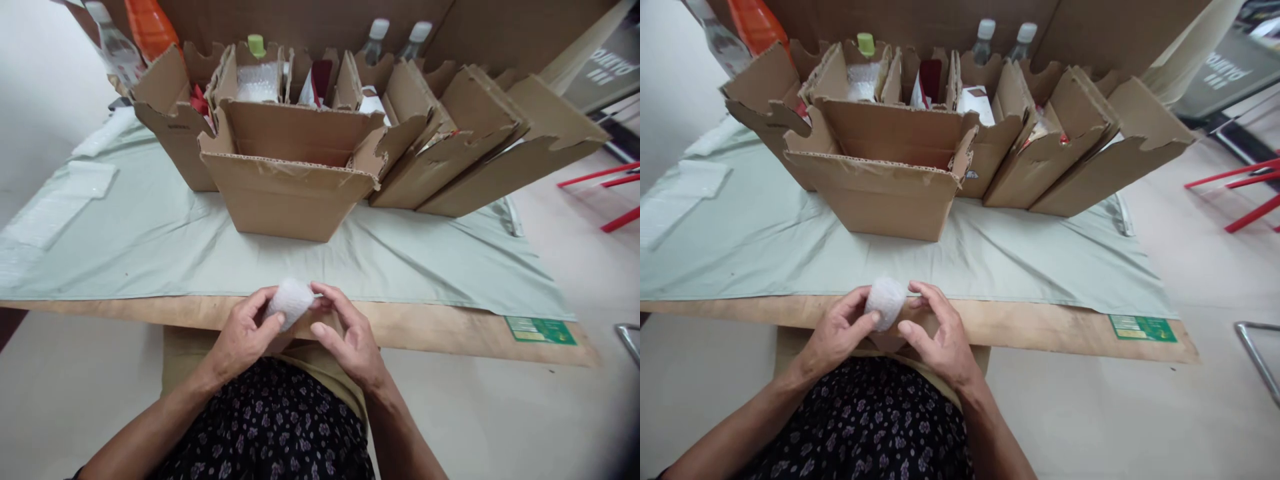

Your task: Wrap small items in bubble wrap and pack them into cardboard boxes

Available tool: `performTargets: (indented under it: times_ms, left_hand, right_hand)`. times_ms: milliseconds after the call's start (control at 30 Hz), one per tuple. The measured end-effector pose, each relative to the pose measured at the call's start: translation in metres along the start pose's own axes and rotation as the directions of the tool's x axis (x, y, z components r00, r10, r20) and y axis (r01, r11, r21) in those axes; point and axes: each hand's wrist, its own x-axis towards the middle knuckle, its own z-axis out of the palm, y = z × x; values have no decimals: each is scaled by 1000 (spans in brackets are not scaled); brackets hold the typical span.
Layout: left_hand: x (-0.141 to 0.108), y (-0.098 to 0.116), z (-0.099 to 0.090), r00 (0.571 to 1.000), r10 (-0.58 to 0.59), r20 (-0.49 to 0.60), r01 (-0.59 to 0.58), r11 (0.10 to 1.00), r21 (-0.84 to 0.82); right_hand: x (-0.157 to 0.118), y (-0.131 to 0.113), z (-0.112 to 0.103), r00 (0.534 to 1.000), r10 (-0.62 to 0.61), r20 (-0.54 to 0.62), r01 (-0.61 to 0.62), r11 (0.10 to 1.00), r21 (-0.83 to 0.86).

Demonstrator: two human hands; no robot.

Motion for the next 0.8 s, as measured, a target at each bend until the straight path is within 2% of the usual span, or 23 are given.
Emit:
performTargets:
  times_ms: [100, 233, 367, 433, 500, 533, 600, 667, 733, 800]
  left_hand:
    - [0, 3, 3, 992, 113, 55, -121, 979, 164]
    - [2, 3, 7, 977, 184, 106, -200, 966, 164]
    - [6, 1, -2, 969, 200, 148, -227, 954, 197]
    - [12, 6, -13, 944, 295, 145, -323, 917, 236]
    - [22, 16, -28, 893, 446, 63, -438, 824, 359]
    - [30, 23, -37, 848, 530, 7, -475, 753, 455]
    - [50, 39, -56, 728, 682, -68, -486, 584, 650]
    - [75, 55, -72, 622, 778, -85, -444, 440, 780]
    - [99, 67, -84, 572, 816, -80, -398, 361, 843]
    - [115, 71, -89, 557, 828, -71, -387, 333, 860]
  right_hand:
    - [7, -5, -12, 994, -6, 108, 10, 999, -33]
    - [20, -12, -21, 962, -35, 272, 53, 997, -60]
    - [27, -14, -29, 945, -65, 319, 80, 996, -34]
    - [31, -15, -36, 949, -82, 304, 98, 994, -37]
    - [35, -20, -47, 959, -109, 261, 127, 990, -53]
    - [37, -23, -53, 964, -126, 235, 145, 987, -65]
    - [42, -32, -66, 969, -166, 181, 186, 978, -98]
    - [45, -43, -79, 976, -183, 116, 200, 967, -159]
    - [47, -54, -93, 979, -203, -22, 191, 949, -250]
    - [52, -64, -109, 935, -261, -240, 154, 909, -388]
